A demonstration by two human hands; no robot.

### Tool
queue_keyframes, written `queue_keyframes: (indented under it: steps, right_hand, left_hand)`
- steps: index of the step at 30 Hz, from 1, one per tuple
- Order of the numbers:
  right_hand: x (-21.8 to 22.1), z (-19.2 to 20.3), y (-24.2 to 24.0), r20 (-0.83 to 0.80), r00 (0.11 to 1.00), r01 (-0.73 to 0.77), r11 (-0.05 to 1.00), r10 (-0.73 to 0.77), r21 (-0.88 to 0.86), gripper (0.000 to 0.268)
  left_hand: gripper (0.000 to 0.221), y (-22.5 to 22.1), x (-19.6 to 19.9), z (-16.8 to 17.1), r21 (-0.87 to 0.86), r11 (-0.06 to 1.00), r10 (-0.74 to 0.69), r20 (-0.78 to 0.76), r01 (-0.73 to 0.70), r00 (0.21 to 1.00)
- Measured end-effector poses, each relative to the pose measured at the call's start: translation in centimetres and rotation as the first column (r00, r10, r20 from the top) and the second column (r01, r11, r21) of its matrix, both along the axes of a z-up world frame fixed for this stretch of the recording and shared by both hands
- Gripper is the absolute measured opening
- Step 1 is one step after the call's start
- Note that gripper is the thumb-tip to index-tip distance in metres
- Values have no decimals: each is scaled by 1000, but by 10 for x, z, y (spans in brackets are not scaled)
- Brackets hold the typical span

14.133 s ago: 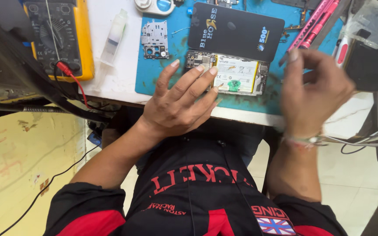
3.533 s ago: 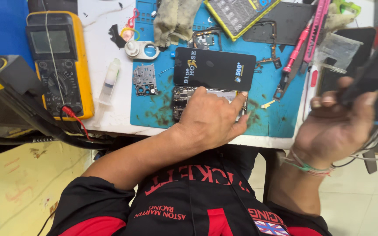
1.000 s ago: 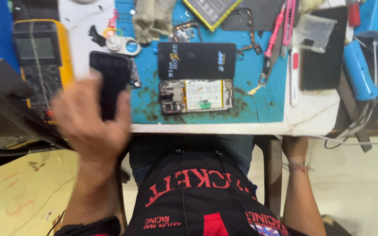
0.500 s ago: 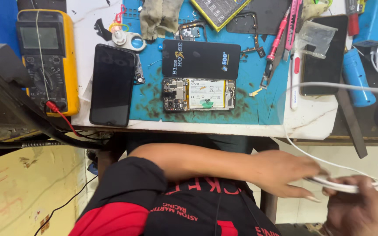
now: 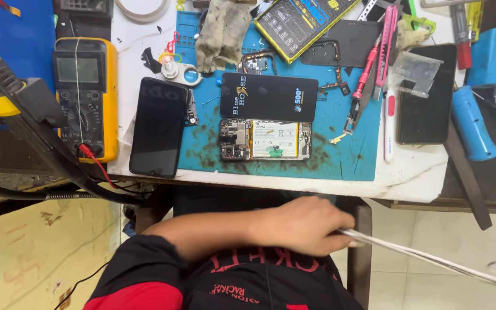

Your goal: The person handles a phone screen component and a mobile phone chassis, then connects a charging cable to the phone's port.

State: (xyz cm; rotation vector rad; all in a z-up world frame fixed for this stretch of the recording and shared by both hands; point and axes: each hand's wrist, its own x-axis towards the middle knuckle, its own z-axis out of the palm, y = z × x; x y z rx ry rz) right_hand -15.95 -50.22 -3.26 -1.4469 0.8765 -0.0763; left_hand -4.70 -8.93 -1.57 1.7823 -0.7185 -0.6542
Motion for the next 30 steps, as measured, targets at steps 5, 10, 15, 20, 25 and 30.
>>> queue_keyframes:
  steps: [5,10,15,20,25,30]
  right_hand:
    - [2,20,23,-464,849,-445,816,253,-370,37]
    - [27,29,66,-622,519,-855,368,586,-366,43]
    - [40,48,114,-416,258,-927,101,872,-362,49]
    - [96,40,207,106,323,-912,280,940,300,55]
    - [116,56,249,273,575,-754,371,771,542,51]
    - [144,75,255,509,782,-622,494,359,608,36]
  left_hand:
    - [22,46,-28,49,-97,993,73,90,-64,993]
    - [12,61,-35,74,-95,991,-39,443,90,895]
    - [17,38,-44,72,-72,994,-28,560,82,828]
    - [21,5,-60,43,-53,991,-52,689,122,723]
    - [19,1,-61,23,-6,986,-123,642,165,757]
    - [25,16,-52,28,-140,980,-28,600,140,800]
